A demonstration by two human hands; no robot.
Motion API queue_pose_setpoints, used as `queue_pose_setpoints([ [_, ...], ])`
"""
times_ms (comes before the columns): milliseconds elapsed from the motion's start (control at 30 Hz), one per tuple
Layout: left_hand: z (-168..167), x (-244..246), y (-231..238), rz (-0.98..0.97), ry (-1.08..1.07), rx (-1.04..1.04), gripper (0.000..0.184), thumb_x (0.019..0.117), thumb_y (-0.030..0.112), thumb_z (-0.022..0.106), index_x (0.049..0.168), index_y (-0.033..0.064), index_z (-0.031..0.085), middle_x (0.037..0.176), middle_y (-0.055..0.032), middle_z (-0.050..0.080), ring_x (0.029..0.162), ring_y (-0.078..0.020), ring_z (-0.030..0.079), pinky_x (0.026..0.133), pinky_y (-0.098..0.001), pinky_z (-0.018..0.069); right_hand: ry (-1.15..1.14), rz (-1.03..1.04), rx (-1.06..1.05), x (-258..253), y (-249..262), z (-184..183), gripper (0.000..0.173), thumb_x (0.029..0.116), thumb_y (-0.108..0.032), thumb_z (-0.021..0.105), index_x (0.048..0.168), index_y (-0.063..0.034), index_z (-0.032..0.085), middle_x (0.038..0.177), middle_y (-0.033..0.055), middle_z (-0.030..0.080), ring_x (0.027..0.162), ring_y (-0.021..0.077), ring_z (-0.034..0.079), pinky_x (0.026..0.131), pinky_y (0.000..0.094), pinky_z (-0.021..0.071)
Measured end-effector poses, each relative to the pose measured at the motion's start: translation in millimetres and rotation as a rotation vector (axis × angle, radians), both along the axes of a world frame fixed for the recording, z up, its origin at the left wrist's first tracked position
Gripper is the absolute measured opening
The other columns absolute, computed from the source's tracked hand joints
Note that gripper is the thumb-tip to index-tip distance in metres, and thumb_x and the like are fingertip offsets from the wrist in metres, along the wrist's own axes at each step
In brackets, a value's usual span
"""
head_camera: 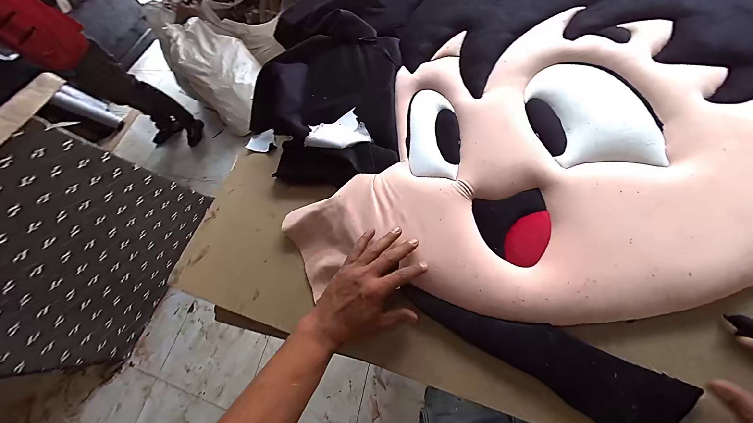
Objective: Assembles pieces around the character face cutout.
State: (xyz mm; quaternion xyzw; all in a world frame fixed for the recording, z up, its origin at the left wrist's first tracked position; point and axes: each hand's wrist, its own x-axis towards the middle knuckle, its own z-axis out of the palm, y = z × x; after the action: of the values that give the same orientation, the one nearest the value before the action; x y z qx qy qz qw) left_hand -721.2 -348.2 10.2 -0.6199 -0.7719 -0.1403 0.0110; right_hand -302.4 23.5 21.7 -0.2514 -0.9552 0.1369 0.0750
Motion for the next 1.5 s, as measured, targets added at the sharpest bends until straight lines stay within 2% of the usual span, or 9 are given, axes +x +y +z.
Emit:
queue_pose_setpoints([
  [67, -3, -16, 10, -0.116, 0.003, -0.028, 0.065, 0.0842, 0.065, 0.072, 0.141, 0.0346, 0.063, 0.162, 0.0012, 0.044, 0.156, -0.0240, 0.028, 0.129, -0.0550, 0.0197, 0.050, 0.195, -0.126, -14, -36, 0, 0.073, 0.0813, -0.058, 0.080, 0.136, -0.0119, 0.065, 0.136, 0.0211, 0.062, 0.130, 0.0387, 0.055, 0.111, 0.0562, 0.0428],
  [167, -3, -31, 23, -0.204, 0.008, -0.013, 0.062, 0.0851, 0.062, 0.073, 0.139, 0.0318, 0.065, 0.156, 0.0002, 0.051, 0.152, -0.0232, 0.036, 0.128, -0.0513, 0.0268, 0.117, 0.222, -0.104, -29, -81, -31, 0.081, 0.0755, -0.071, 0.076, 0.140, -0.0230, 0.063, 0.137, 0.0128, 0.063, 0.131, 0.0327, 0.055, 0.109, 0.0534, 0.0436],
  [600, -8, -38, 30, -0.227, -0.044, 0.050, 0.049, 0.0894, 0.062, 0.067, 0.126, 0.0303, 0.072, 0.138, 0.0060, 0.066, 0.143, -0.0175, 0.049, 0.125, -0.0480, 0.0342, 0.329, 0.061, -0.050, -36, -108, -65, 0.071, 0.0773, -0.073, 0.071, 0.137, -0.0353, 0.064, 0.133, -0.0004, 0.065, 0.128, 0.0224, 0.057, 0.107, 0.0491, 0.0456],
  [967, -10, -44, 30, -0.234, -0.048, 0.078, 0.050, 0.0866, 0.065, 0.069, 0.126, 0.0349, 0.072, 0.135, 0.0085, 0.067, 0.139, -0.0179, 0.054, 0.122, -0.0491, 0.0384, 0.240, 0.035, 0.046, -48, -121, -54, 0.064, 0.0834, -0.074, 0.063, 0.138, -0.0402, 0.062, 0.135, 0.0003, 0.064, 0.127, 0.0230, 0.057, 0.105, 0.0501, 0.0464],
  [1133, -4, -26, 32, -0.203, -0.051, 0.015, 0.062, 0.0811, 0.067, 0.071, 0.131, 0.0307, 0.068, 0.144, -0.0003, 0.061, 0.145, -0.0259, 0.046, 0.124, -0.0538, 0.0347, 0.161, -0.014, 0.117, -84, -141, -48, 0.069, 0.0797, -0.075, 0.066, 0.137, -0.0363, 0.065, 0.130, 0.0006, 0.068, 0.122, 0.0231, 0.061, 0.103, 0.0482, 0.0484],
  [1233, -3, 8, 61, -0.291, -0.030, -0.071, 0.094, 0.0739, 0.083, 0.065, 0.151, 0.0311, 0.051, 0.164, -0.0058, 0.040, 0.155, -0.0303, 0.030, 0.126, -0.0589, 0.0276, 0.161, -0.040, 0.113, -90, -144, -48, 0.067, 0.0800, -0.074, 0.066, 0.135, -0.0355, 0.067, 0.128, 0.0010, 0.069, 0.120, 0.0240, 0.062, 0.102, 0.0491, 0.0489],
  [1333, -12, 32, 97, -0.369, 0.019, -0.209, 0.124, 0.0615, 0.096, 0.060, 0.163, 0.0297, 0.031, 0.173, -0.0072, 0.019, 0.160, -0.0330, 0.009, 0.127, -0.0665, 0.0092, 0.159, -0.051, 0.102, -89, -145, -48, 0.065, 0.0809, -0.073, 0.066, 0.134, -0.0352, 0.067, 0.128, 0.0013, 0.069, 0.120, 0.0241, 0.062, 0.103, 0.0496, 0.0485],
  [1400, -17, 35, 108, -0.397, 0.050, -0.220, 0.127, 0.0619, 0.098, 0.056, 0.164, 0.0279, 0.029, 0.172, -0.0045, 0.021, 0.160, -0.0289, 0.010, 0.126, -0.0675, 0.0064, 0.161, -0.056, 0.096, -88, -145, -48, 0.066, 0.0807, -0.073, 0.066, 0.135, -0.0351, 0.067, 0.129, 0.0016, 0.068, 0.120, 0.0243, 0.062, 0.103, 0.0501, 0.0482],
  [1500, -26, 33, 110, -0.406, 0.025, -0.138, 0.117, 0.0664, 0.096, 0.055, 0.160, 0.0272, 0.038, 0.168, -0.0018, 0.032, 0.158, -0.0245, 0.021, 0.127, -0.0649, 0.0112, 0.152, -0.060, 0.097, -92, -143, -48, 0.065, 0.0806, -0.074, 0.066, 0.134, -0.0362, 0.067, 0.126, 0.0021, 0.069, 0.117, 0.0243, 0.062, 0.102, 0.0504, 0.0480],
])
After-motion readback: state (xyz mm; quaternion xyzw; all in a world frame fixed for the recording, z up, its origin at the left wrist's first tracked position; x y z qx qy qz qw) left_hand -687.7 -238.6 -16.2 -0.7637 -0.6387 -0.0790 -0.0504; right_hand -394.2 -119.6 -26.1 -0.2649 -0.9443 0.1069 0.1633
